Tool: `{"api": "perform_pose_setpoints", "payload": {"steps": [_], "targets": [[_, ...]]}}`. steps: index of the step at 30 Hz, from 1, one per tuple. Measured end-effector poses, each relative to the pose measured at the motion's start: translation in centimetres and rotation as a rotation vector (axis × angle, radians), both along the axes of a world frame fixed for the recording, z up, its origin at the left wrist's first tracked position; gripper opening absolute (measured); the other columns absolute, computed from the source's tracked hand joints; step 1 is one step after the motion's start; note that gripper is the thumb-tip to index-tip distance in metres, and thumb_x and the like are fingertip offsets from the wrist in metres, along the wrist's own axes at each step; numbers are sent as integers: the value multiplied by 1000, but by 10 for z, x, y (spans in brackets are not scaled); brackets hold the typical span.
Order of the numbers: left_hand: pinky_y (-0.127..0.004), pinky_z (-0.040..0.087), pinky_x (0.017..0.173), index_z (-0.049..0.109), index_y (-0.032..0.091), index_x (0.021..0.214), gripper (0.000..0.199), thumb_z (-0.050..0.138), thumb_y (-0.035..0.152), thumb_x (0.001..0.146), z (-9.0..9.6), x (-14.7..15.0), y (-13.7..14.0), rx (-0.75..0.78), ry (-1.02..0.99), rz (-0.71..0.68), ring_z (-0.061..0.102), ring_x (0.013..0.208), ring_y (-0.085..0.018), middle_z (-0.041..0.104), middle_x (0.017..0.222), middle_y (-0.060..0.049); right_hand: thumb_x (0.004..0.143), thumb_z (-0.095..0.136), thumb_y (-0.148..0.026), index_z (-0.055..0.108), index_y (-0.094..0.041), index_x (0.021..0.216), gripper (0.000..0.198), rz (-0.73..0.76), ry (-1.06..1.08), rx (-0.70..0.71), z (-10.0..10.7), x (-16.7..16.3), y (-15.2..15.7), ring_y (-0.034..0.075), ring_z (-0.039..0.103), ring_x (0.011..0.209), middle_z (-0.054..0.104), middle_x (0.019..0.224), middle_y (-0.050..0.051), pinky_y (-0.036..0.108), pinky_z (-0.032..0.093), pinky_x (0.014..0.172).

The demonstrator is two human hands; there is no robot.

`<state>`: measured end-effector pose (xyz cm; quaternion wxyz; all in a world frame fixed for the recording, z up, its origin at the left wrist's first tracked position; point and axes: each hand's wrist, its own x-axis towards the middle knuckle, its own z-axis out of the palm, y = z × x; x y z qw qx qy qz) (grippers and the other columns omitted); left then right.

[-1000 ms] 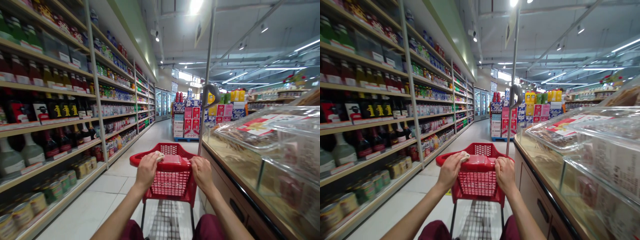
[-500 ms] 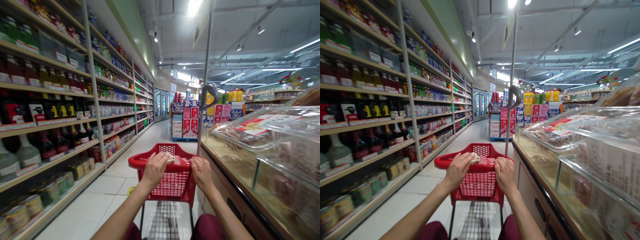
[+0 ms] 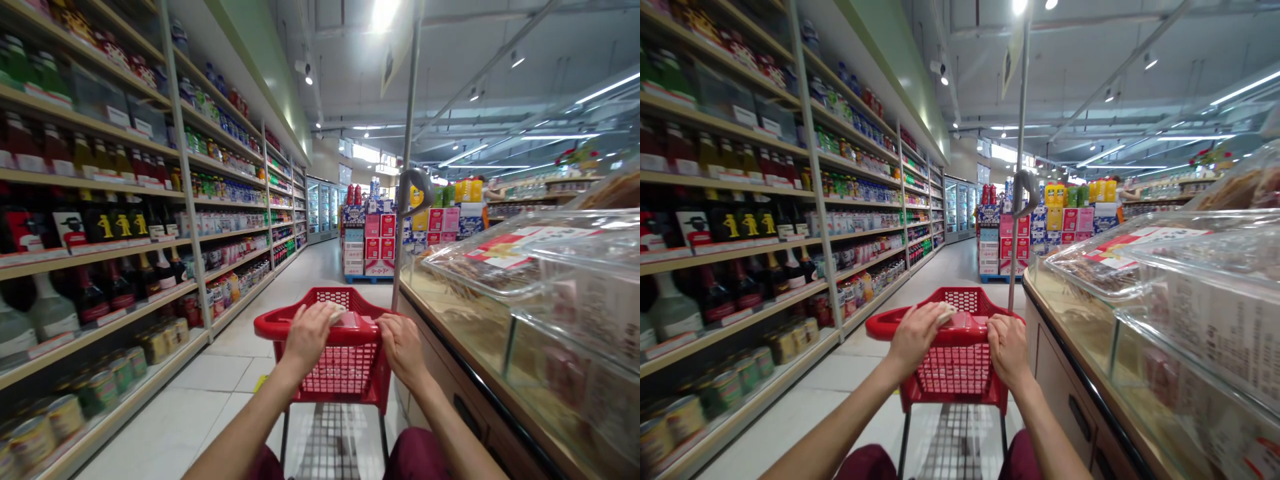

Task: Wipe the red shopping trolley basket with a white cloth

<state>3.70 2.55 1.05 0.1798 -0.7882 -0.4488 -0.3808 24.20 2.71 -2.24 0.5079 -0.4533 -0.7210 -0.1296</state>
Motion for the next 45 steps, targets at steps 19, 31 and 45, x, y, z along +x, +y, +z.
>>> {"api": "perform_pose_setpoints", "payload": {"steps": [19, 31, 45], "targets": [[-35, 42, 91, 56, 21, 102, 26, 37, 21, 85, 1, 19, 0, 30, 1, -61, 51, 105, -17, 59, 110, -4, 86, 32, -27, 61, -20, 82, 30, -24, -4, 41, -5, -1, 2, 16, 53, 87, 63, 88, 3, 33, 33, 82], [-39, 42, 92, 54, 21, 106, 28, 37, 18, 84, -9, 28, -2, 76, -36, -73, 50, 107, -18, 59, 110, -5, 86, 32, -27, 62, -19, 85, 31, -23, 9, 47, -7, -1, 3, 17, 53, 88, 63, 89, 4, 34, 33, 83], [-36, 41, 93, 55, 19, 105, 27, 37, 20, 85, -8, 36, -2, 88, 32, -85, 50, 106, -18, 59, 111, -5, 87, 32, -26, 62, -20, 86, 31, -9, 6, 60, -3, -1, -1, 16, 53, 88, 64, 88, 3, 34, 34, 83]]}}
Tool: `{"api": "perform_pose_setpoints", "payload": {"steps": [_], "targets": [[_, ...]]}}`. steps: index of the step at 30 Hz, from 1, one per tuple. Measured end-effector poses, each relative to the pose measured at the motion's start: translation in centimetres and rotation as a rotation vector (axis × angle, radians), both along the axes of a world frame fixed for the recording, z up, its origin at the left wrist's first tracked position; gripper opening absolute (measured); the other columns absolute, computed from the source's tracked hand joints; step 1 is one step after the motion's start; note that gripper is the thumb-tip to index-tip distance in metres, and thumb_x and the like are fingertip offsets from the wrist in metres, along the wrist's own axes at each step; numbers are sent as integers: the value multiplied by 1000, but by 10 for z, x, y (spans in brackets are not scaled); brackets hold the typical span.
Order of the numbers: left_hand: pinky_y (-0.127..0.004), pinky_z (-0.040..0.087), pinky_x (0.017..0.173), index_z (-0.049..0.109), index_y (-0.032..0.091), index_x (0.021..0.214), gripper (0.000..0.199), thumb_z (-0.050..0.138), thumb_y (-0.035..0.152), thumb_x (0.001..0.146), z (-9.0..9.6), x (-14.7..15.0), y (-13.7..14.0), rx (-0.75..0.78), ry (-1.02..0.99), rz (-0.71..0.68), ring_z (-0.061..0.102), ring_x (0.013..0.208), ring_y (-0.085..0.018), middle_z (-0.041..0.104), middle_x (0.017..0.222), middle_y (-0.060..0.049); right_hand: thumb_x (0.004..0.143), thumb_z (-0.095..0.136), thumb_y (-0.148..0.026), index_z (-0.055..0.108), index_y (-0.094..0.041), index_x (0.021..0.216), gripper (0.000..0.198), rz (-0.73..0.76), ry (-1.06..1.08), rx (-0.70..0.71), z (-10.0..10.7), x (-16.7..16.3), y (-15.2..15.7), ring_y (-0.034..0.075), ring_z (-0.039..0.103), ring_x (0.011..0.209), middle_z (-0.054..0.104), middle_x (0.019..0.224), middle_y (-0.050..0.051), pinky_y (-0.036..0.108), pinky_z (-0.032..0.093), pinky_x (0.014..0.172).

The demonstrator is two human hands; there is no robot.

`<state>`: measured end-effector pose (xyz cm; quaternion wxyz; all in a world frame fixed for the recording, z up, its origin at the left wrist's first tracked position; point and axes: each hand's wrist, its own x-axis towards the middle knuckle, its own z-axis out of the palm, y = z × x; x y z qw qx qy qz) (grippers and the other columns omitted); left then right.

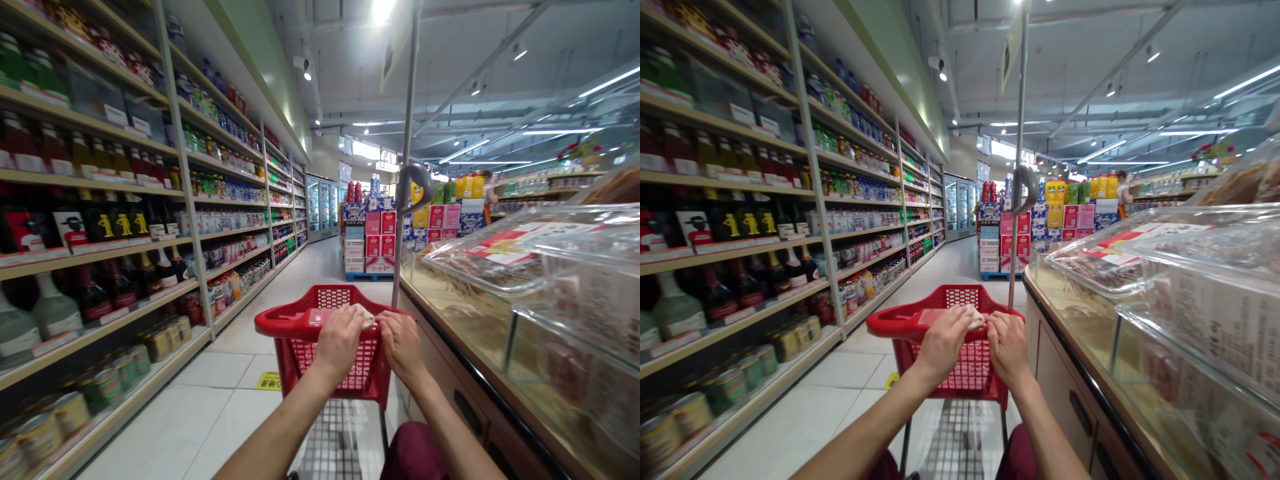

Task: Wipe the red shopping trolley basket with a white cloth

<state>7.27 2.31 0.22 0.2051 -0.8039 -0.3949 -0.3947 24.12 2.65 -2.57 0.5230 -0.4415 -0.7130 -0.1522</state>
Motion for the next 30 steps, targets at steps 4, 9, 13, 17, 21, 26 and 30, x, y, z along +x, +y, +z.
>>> {"api": "perform_pose_setpoints", "payload": {"steps": [4, 9, 13, 17, 21, 26, 30], "targets": [[-39, 42, 91, 54, 19, 106, 28, 38, 18, 84, 2, -12, 2, -7, -22, 22, 51, 104, -19, 59, 111, -6, 87, 32, -26, 62, -20, 88, 31, 19, -15, -25, 2, 3, -2, 16, 53, 88, 63, 89, 3, 34, 34, 83], [-38, 45, 88, 56, 20, 101, 26, 36, 19, 84, 7, -32, 10, -89, -184, 193, 54, 99, -18, 62, 103, -6, 86, 32, -25, 62, -20, 87, 30, 7, 7, -19, -1, 0, 1, 17, 53, 88, 63, 90, 4, 35, 33, 84], [-38, 41, 94, 55, 19, 104, 27, 36, 21, 85, 0, -4, -2, -10, -23, -39, 48, 108, -18, 57, 113, -6, 86, 33, -26, 62, -20, 89, 29, 7, -10, -8, -3, 2, 3, 17, 53, 89, 64, 89, 3, 35, 33, 84], [-37, 44, 90, 54, 20, 106, 27, 37, 21, 85, 3, -19, 4, -48, -90, 25, 51, 104, -18, 58, 111, -6, 86, 32, -25, 62, -21, 89, 30, 18, -32, -28, -1, 4, 1, 16, 53, 88, 63, 91, 3, 34, 34, 83], [-37, 44, 89, 55, 20, 102, 26, 36, 20, 85, 7, -36, 12, -100, -207, 178, 54, 99, -17, 61, 104, -5, 86, 32, -25, 62, -20, 87, 30, 7, -1, -13, 0, 0, 0, 17, 53, 88, 63, 90, 3, 35, 33, 83], [-37, 41, 93, 53, 20, 107, 27, 37, 21, 85, 2, -6, -3, 3, -11, -53, 49, 107, -17, 57, 112, -5, 87, 33, -25, 62, -19, 87, 30, 13, -13, -1, -1, 1, 0, 17, 52, 88, 63, 89, 4, 35, 34, 83], [-36, 42, 92, 52, 20, 109, 28, 37, 21, 85, 4, -29, 1, -67, -74, 13, 51, 105, -17, 58, 111, -5, 86, 33, -25, 62, -20, 89, 30, 15, -27, -11, -1, 4, 0, 17, 52, 89, 63, 90, 3, 35, 34, 83]]}}
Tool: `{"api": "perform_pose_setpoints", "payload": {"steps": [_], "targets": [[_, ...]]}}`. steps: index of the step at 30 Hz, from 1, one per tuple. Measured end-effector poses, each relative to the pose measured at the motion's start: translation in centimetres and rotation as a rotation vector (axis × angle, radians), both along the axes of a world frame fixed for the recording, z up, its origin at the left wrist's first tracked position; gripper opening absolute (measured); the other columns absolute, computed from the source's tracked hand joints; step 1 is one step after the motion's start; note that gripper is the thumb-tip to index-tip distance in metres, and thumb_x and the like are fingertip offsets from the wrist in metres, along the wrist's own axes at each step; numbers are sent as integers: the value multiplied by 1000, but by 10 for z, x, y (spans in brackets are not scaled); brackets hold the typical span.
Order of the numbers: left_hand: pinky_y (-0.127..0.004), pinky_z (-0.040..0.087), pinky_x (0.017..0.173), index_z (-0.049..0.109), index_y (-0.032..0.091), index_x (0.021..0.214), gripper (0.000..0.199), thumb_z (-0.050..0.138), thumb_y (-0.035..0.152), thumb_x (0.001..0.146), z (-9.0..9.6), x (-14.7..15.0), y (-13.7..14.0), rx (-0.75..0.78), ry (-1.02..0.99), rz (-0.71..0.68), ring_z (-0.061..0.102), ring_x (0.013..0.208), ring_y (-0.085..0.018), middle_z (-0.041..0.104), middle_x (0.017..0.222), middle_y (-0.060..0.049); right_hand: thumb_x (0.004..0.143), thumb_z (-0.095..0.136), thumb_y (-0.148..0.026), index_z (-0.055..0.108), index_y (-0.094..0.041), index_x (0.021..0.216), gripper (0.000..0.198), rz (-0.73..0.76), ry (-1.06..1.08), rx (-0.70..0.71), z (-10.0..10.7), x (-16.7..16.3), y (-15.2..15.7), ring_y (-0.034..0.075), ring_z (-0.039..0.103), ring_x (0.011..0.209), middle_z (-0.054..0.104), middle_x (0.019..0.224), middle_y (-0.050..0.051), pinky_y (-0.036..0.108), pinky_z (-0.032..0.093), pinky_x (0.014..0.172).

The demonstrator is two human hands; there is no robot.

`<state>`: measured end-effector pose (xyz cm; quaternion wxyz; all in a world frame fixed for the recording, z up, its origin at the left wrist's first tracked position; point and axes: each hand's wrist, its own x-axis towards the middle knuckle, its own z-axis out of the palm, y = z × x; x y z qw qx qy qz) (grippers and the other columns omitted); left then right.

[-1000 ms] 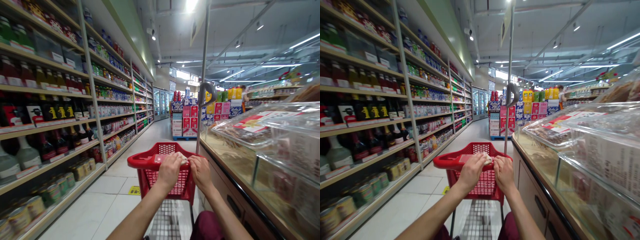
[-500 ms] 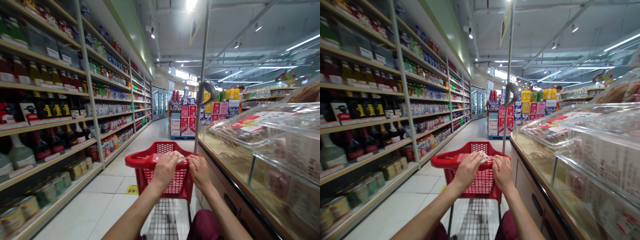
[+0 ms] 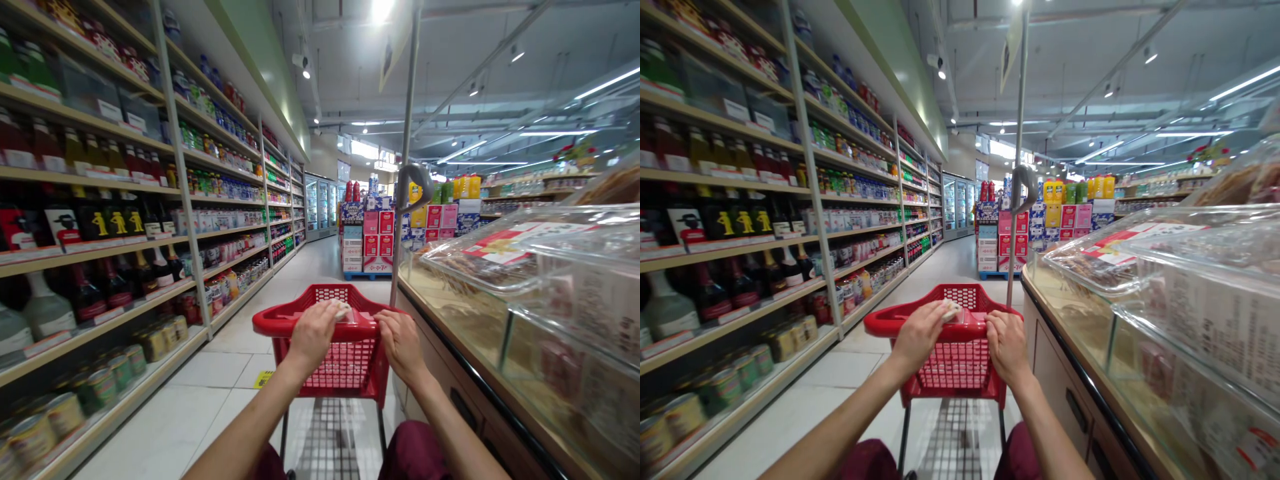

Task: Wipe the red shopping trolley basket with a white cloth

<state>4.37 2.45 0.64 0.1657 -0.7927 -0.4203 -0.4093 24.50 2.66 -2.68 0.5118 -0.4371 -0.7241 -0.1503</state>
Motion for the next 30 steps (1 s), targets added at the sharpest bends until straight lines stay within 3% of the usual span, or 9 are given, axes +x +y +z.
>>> {"api": "perform_pose_setpoints", "payload": {"steps": [2, 4, 9, 11, 16, 20, 22, 25, 30], "targets": [[-38, 44, 90, 54, 17, 106, 27, 37, 20, 84, 2, -15, 5, -60, -107, 128, 53, 101, -18, 59, 108, -7, 86, 33, -25, 62, -20, 89, 30, -3, 10, 4, 0, -1, 0, 17, 52, 89, 63, 90, 3, 35, 34, 83], [-38, 44, 90, 56, 17, 102, 26, 37, 19, 84, 3, -16, 6, -76, -137, 164, 53, 101, -19, 60, 106, -8, 86, 33, -25, 62, -19, 87, 30, -13, 28, 16, 0, -3, 0, 17, 53, 89, 63, 90, 4, 35, 34, 84], [-36, 42, 93, 55, 21, 105, 27, 37, 20, 85, -1, 19, -5, 27, 36, -110, 50, 106, -16, 57, 112, -5, 86, 34, -24, 62, -19, 87, 29, -7, 9, 25, -3, -1, 3, 17, 52, 88, 63, 89, 3, 34, 34, 83], [-36, 43, 91, 54, 21, 105, 27, 36, 21, 85, 0, 18, -4, 20, 21, -102, 50, 104, -16, 58, 111, -5, 86, 34, -25, 61, -19, 89, 28, 0, 0, 17, -3, 1, 4, 17, 52, 90, 63, 90, 3, 34, 34, 84], [-36, 42, 92, 54, 23, 105, 28, 33, 20, 86, 3, -1, 4, -69, -128, 81, 51, 102, -15, 59, 107, -3, 86, 32, -25, 61, -20, 87, 29, -24, 15, 33, -5, -1, 5, 17, 53, 88, 63, 90, 3, 35, 35, 83], [-36, 41, 93, 52, 20, 106, 28, 34, 20, 85, 3, 25, -1, -58, 32, -75, 49, 105, -16, 57, 110, -6, 86, 32, -25, 62, -20, 85, 30, -27, 14, 32, -5, -2, 4, 17, 54, 88, 63, 89, 4, 35, 35, 83], [-36, 41, 92, 47, 17, 112, 30, 36, 21, 84, 5, 39, -4, -111, 46, -64, 49, 106, -18, 56, 112, -8, 86, 32, -26, 62, -20, 86, 30, -23, 19, 9, -2, -3, 3, 17, 54, 88, 64, 89, 4, 36, 35, 83], [-39, 38, 93, 38, 10, 121, 44, 41, 28, 80, 11, 47, -4, -252, 1, 86, 48, 108, -22, 52, 118, -14, 84, 35, -29, 60, -19, 96, 29, -40, 62, -35, 12, -13, 2, 19, 55, 90, 63, 94, 6, 37, 36, 83], [-40, 26, 101, 27, 7, 129, 64, 43, 38, 75, 19, 13, 2, -462, 116, 152, 34, 122, -24, 36, 133, -16, 84, 35, -28, 55, -20, 109, 33, 146, -56, -177, 36, -43, 6, 18, 48, 106, 56, 115, 5, 33, 35, 90]]}}
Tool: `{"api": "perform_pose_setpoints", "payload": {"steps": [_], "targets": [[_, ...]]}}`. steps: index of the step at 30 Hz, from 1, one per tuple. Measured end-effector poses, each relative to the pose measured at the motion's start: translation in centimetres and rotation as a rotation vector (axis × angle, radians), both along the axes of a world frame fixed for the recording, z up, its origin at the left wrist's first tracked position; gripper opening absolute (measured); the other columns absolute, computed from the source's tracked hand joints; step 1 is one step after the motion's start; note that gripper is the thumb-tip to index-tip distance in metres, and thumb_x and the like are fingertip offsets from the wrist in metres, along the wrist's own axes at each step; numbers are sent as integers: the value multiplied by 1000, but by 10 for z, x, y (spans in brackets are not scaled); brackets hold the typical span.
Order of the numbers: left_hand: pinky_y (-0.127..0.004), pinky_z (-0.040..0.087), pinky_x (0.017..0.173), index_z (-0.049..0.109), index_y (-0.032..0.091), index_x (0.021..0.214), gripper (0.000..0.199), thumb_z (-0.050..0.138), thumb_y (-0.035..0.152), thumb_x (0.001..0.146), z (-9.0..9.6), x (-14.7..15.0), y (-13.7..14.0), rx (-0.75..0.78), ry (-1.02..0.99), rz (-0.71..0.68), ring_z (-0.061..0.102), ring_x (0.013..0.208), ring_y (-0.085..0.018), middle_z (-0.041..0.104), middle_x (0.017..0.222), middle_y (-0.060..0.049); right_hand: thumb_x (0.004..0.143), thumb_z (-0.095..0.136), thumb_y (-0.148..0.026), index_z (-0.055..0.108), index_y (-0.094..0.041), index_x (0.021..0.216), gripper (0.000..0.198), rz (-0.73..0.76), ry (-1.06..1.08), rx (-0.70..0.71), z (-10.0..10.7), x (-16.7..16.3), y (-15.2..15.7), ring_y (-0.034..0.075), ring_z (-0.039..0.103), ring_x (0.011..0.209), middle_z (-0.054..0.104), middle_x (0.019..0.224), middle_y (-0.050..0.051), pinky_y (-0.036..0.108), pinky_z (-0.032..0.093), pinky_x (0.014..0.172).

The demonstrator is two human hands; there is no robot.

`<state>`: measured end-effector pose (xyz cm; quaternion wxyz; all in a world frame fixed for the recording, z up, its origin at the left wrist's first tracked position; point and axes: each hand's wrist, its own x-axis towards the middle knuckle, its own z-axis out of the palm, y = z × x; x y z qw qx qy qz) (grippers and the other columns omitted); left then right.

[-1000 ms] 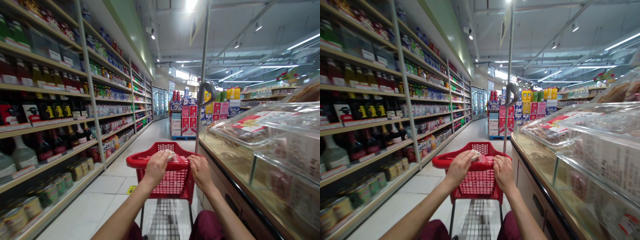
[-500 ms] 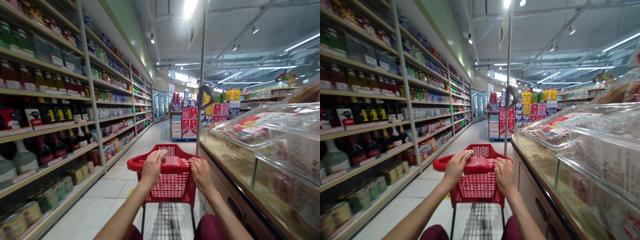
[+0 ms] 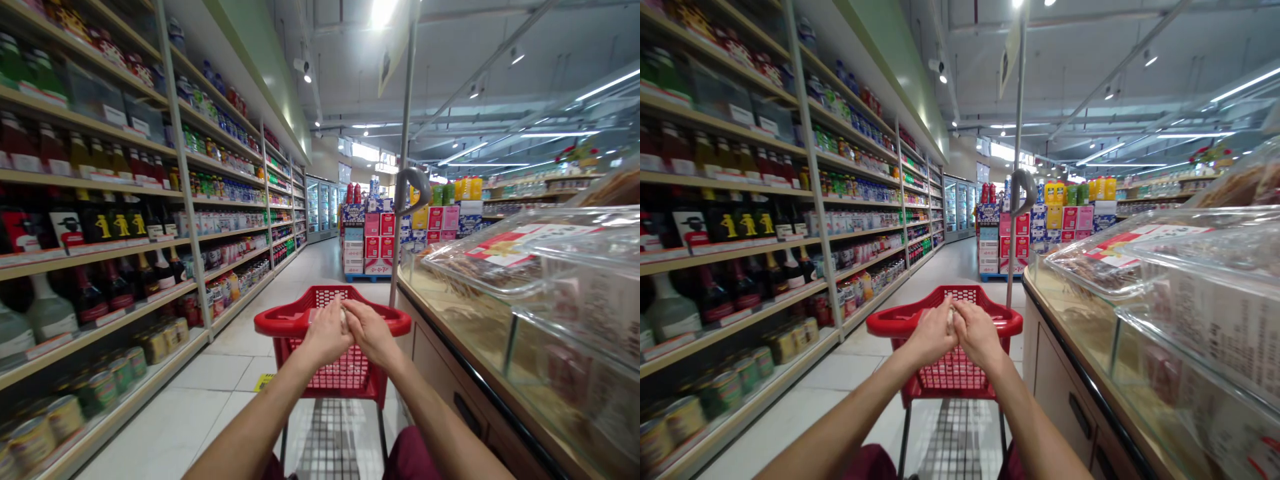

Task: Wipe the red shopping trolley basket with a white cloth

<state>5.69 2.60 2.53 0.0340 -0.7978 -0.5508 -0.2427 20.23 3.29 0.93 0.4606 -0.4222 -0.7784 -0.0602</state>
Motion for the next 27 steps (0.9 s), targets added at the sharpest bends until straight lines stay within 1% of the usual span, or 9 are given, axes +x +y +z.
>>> {"api": "perform_pose_setpoints", "payload": {"steps": [2, 6, 9, 12, 14, 17, 21, 24, 27], "targets": [[-48, 20, 101, 30, 12, 128, 73, 48, 51, 68, -3, -26, 1, -65, 48, 98, 29, 124, -28, 35, 134, -15, 85, 36, -29, 57, -20, 104, 31, 43, -14, -84, 5, -6, 2, 17, 50, 103, 58, 111, 4, 31, 37, 89], [-51, 15, 102, 38, 16, 123, 72, 55, 51, 63, -15, -60, 0, 47, 79, 133, 34, 120, -28, 42, 130, -13, 80, 45, -38, 58, -21, 96, 27, -45, -25, -149, 11, -19, 3, 19, 55, 88, 62, 94, 5, 32, 40, 78], [-51, 20, 99, 41, 20, 120, 64, 58, 45, 63, -24, -63, -3, 138, 42, 91, 41, 115, -27, 47, 126, -11, 74, 51, -40, 56, -23, 103, 34, -116, -81, -90, 11, -39, 1, 22, 53, 92, 59, 102, 7, 35, 39, 77], [-49, 23, 97, 42, 22, 119, 60, 59, 38, 63, -30, -61, -3, 228, 5, 49, 43, 112, -26, 50, 122, -9, 75, 51, -34, 54, -28, 104, 30, -91, -139, 10, 5, -51, -3, 22, 48, 102, 52, 115, 5, 38, 36, 82], [-48, 24, 97, 43, 22, 118, 59, 60, 36, 63, -32, -62, -2, 264, -6, 39, 44, 111, -26, 51, 121, -10, 74, 50, -25, 55, -27, 101, 28, -51, -129, 41, -1, -41, -4, 21, 48, 102, 53, 115, 4, 36, 36, 83], [-47, 24, 96, 44, 20, 116, 58, 60, 34, 63, -33, -66, -3, 268, -17, 48, 45, 110, -26, 52, 120, -11, 70, 45, -16, 56, -23, 94, 27, -29, -64, 24, -6, 2, -2, 17, 51, 95, 57, 104, 3, 28, 39, 80], [-47, 25, 96, 46, 19, 115, 55, 59, 33, 63, -32, -65, -5, 277, -32, 68, 46, 109, -26, 54, 118, -11, 72, 41, -18, 57, -20, 76, 17, -256, -14, -77, -2, 47, 6, 16, 54, 77, 60, 80, 3, 25, 40, 64], [-47, 25, 95, 46, 18, 114, 54, 58, 34, 64, -32, -62, -4, 282, -32, 79, 46, 109, -26, 53, 118, -11, 73, 42, -19, 59, -20, 76, 17, -248, -82, -57, -2, 31, 4, 15, 54, 74, 60, 77, 3, 25, 39, 65], [-47, 25, 95, 46, 19, 114, 53, 57, 35, 65, -32, -62, -1, 286, -27, 71, 46, 108, -26, 54, 118, -10, 73, 46, -20, 58, -22, 97, 27, -146, -120, 78, -7, 4, -4, 18, 52, 88, 58, 99, 6, 29, 39, 77]]}}
